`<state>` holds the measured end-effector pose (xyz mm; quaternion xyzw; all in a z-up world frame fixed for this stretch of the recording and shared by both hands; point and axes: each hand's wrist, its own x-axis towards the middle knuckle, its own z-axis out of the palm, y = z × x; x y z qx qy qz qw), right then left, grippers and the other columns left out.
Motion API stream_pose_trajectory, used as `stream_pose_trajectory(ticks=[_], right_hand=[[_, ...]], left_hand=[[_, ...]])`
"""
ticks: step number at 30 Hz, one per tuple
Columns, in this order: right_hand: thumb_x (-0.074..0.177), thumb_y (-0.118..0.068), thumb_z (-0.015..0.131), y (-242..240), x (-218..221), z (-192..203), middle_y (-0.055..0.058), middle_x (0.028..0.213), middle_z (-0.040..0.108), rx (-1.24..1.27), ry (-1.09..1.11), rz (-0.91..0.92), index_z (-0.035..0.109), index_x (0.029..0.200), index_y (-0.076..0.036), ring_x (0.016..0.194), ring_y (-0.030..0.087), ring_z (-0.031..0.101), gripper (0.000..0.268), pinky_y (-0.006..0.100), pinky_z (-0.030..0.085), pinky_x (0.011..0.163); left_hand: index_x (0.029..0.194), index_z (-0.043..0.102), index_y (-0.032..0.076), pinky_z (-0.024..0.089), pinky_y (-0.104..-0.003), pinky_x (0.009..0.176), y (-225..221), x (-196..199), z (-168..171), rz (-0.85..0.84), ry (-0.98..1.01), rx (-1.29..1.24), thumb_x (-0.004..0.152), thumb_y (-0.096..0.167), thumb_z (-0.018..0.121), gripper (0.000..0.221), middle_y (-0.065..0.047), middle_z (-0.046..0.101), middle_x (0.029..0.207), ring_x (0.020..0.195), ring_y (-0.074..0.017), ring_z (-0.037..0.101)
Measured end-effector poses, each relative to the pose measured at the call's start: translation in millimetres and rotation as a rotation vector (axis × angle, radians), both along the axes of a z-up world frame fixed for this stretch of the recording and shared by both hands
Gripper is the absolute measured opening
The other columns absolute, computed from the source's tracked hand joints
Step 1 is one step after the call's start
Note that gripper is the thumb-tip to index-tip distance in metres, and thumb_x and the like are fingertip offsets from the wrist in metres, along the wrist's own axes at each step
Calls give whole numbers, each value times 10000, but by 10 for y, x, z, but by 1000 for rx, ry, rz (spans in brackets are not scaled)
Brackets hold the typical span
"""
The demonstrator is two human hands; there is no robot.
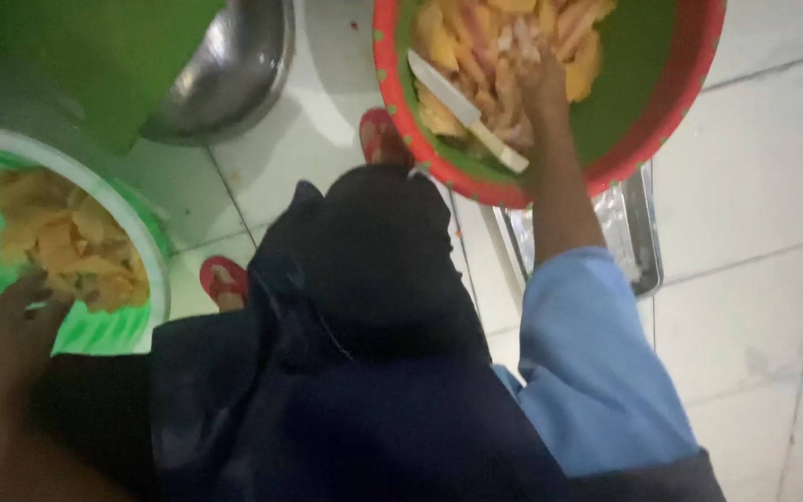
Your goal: Slicing fish fillets into smaller pieces using a knife in a food production environment.
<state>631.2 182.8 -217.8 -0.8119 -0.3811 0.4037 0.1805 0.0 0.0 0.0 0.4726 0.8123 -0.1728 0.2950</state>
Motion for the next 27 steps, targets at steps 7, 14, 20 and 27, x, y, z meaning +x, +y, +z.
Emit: stream_pose_trajectory(ticks=[7, 14, 20, 27], right_hand=[[813, -400, 702, -264, -5, -534, 237, 1098, 596, 87, -331, 120, 432, 1178, -72, 1005, 443, 590, 559, 525, 461, 825], [794, -370, 620, -323, 170, -425, 104, 933, 646, 48, -189, 84, 522, 996, -147, 838, 301, 602, 317, 417, 428, 681], [856, -651, 397, -325, 114, -200, 160, 924, 644, 293, -240, 131, 557, 1042, -94, 843, 342, 606, 609, 437, 450, 653], [994, -406, 272, -219, 318, -552, 46, 608, 371, 376, -452, 267, 350, 665, -103, 557, 179, 376, 453, 357, 246, 493]], left_hand=[[1405, 536, 51, 389, -485, 883, 69, 250, 191, 47, -35, 40, 939, 367, 556, 564, -171, 609, 1244, 1054, -363, 581], [1387, 524, 7, 391, -500, 869, 157, 394, 328, 78, -35, 19, 929, 403, 554, 606, -193, 590, 1271, 1053, -386, 583], [1404, 516, 21, 390, -502, 869, 131, 353, 306, 82, -36, 20, 931, 428, 549, 624, -192, 589, 1273, 1067, -389, 575], [1406, 524, 35, 401, -483, 870, 74, 218, 193, 63, -41, 24, 947, 382, 552, 576, -176, 614, 1246, 1053, -367, 591]])
